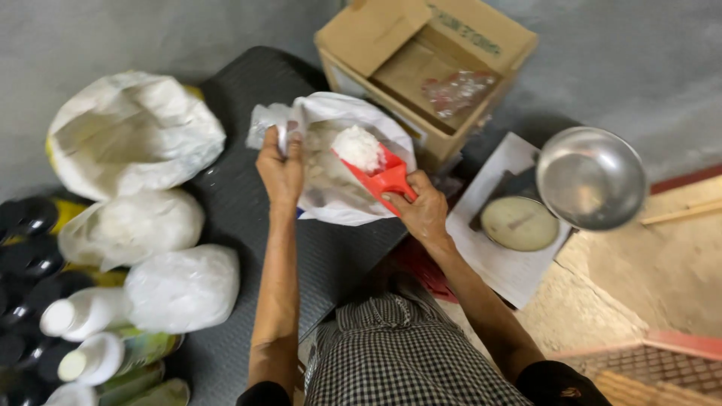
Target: Weighing white agricultural powder from a sack into small plastic bags using a scoop and mechanical scale.
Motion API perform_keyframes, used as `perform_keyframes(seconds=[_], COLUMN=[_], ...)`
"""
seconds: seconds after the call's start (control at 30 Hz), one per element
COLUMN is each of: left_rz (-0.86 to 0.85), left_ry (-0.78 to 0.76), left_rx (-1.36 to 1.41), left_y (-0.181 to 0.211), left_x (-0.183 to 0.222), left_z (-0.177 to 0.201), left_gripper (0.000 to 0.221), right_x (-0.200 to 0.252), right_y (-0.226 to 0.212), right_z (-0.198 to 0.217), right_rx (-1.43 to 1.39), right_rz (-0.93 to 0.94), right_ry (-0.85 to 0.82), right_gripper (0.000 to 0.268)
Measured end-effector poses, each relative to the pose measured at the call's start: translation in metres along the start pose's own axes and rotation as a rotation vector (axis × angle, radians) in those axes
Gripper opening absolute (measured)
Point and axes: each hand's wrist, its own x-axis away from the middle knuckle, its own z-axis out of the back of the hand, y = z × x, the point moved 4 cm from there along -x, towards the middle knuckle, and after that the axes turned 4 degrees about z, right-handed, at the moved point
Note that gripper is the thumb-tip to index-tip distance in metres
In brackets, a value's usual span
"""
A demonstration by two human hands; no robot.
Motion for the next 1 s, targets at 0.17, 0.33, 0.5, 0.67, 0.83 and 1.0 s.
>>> perform_keyframes(seconds=[0.17, 0.33, 0.5, 0.67, 0.83, 1.0], left_rz=[0.084, 0.496, 0.631, 0.692, 0.583, 0.467], left_ry=[-0.161, -0.414, -0.877, -0.936, -1.069, -1.164], left_rx=[0.056, 0.072, 0.905, 0.773, 0.535, 0.505], left_y=[-0.002, 0.065, 0.064, 0.021, 0.02, 0.06], left_x=[0.001, 0.005, 0.001, -0.009, -0.004, 0.017], left_z=[-0.045, -0.077, -0.129, -0.201, -0.272, -0.328], left_gripper=[0.031, 0.04, 0.036, 0.038, 0.034, 0.032], right_x=[0.012, 0.027, 0.04, 0.057, 0.076, 0.101], right_y=[0.013, 0.017, 0.005, 0.021, 0.01, 0.003], right_z=[0.044, 0.092, 0.14, 0.167, 0.188, 0.212], right_rx=[-0.06, -0.043, 0.116, 0.065, 0.017, 0.013], right_rz=[-0.02, 0.046, -0.009, -0.157, -0.158, -0.234], right_ry=[0.035, 0.082, 0.201, 0.296, 0.447, 0.539], right_gripper=[0.039, 0.034, 0.036, 0.036, 0.029, 0.027])
